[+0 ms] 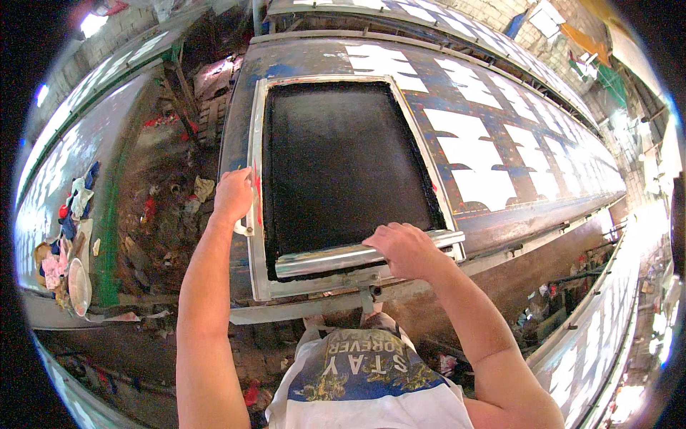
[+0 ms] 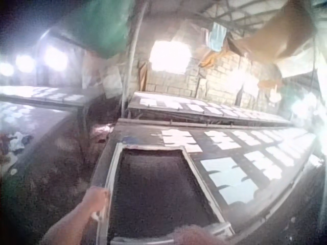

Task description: The person uses a squeegee to spread black ink across a screen printing frame, repeatedly pulling the ink from one side to the other. The person adjusts the frame position and continues the inking process on the same screen.

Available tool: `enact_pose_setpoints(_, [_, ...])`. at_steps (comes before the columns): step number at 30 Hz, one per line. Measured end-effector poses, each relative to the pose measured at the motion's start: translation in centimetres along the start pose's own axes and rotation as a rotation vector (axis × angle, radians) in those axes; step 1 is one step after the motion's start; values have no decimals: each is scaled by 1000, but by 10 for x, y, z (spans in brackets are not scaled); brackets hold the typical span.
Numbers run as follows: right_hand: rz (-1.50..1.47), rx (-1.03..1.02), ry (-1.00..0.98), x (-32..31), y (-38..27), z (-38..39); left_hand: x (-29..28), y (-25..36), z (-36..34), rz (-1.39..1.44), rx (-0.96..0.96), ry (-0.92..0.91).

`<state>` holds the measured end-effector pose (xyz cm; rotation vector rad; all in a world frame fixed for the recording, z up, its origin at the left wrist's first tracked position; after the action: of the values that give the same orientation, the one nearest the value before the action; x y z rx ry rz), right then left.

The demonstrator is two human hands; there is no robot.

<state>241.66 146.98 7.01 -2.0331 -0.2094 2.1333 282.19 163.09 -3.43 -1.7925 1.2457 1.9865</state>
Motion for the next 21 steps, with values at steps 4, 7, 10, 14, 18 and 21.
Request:
enact_pose_setpoints(4, [27,-89,-211,-1,10,1,-12,16,13,-135,-87,150])
enact_pose_setpoints(7, [-30,-152,-180,6,10,23,-18,27,17,-312,-204,80])
enact_pose_setpoints(10, [-42,-200,-128,17,14,42,-10,31,18,-332,-420,-64])
enact_pose_setpoints(14, [-122,-270,-89,22,36,65,2,33,23,-186,-552,42])
enact_pose_setpoints(18, [-340,-261,93,6,81,107,1,31,26,-190,-526,145])
enact_pose_setpoints(21, [-375,38,376,0,120,144,2,24,24,-168,-532,142])
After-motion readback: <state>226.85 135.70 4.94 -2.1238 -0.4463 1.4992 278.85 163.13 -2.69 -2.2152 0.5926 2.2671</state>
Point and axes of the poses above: each hand's wrist, its own z-axis away from the middle knuckle, its own x-axis out of the palm, y = z × x, the point moved 2 cm from there along -z, towards the middle knuckle, and after that the axes turned 6 degrees about -x, right-handed, at the moved point
